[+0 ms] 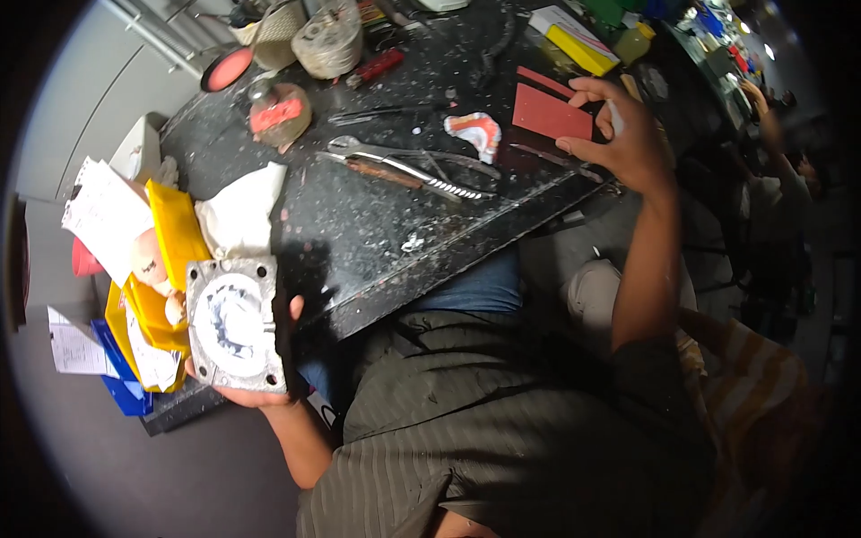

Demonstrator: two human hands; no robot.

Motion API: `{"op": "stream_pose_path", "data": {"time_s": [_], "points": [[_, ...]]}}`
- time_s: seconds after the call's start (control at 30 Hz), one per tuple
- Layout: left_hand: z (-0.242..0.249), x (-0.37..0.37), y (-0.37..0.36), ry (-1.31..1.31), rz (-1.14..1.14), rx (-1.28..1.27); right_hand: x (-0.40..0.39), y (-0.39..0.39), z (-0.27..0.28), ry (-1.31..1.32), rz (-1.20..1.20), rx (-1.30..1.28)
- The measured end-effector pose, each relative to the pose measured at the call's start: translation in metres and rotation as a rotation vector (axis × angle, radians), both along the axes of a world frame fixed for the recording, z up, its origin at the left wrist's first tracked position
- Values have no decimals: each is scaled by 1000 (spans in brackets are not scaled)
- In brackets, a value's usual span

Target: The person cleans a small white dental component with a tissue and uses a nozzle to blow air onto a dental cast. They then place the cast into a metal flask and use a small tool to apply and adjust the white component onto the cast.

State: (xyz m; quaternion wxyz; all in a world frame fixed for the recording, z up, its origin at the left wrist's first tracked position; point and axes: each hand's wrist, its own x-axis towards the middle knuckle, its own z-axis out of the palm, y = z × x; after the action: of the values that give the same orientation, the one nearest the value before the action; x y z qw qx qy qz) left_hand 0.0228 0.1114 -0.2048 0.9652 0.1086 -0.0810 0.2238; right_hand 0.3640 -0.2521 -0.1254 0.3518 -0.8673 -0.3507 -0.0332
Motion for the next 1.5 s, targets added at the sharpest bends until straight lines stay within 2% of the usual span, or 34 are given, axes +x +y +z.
{"op": "stream_pose_path", "data": {"time_s": [0.07,0.13,0.2,0.33,0.4,0.53,0.57,0.7,0.8,1.03,1.13,1.2,1.23,1.3,1.5], "points": [[1,0,-1,45,26,-17,-34,29,23,35,72,76],[3,4,-2,-22,-5,-31,-68,62,27,123,227,125],[5,3,-4,13,14,-50,-90,93,19,88,448,87],[7,1,-4,127,65,-64,-126,145,-3,157,532,-1],[7,1,-3,120,48,-51,-128,156,-13,23,541,94],[8,5,-5,24,10,-121,-113,151,6,299,672,210],[8,5,-4,50,0,-80,-113,153,9,226,698,203],[10,5,-4,28,-29,-82,-123,159,-6,140,698,143],[9,3,-5,35,-4,-124,-127,155,-23,223,650,153],[4,1,-7,48,35,-159,-135,144,-17,228,569,119],[2,-2,-5,55,46,-136,-133,142,-16,178,512,112],[2,-2,-5,64,51,-126,-129,145,-16,-21,568,77],[4,-2,-6,55,56,-148,-127,145,-16,-19,569,77],[4,-2,-7,48,61,-170,-125,142,-15,-188,585,-90],[6,-2,-7,180,57,-104,-126,141,-15,-238,604,-166]]}}
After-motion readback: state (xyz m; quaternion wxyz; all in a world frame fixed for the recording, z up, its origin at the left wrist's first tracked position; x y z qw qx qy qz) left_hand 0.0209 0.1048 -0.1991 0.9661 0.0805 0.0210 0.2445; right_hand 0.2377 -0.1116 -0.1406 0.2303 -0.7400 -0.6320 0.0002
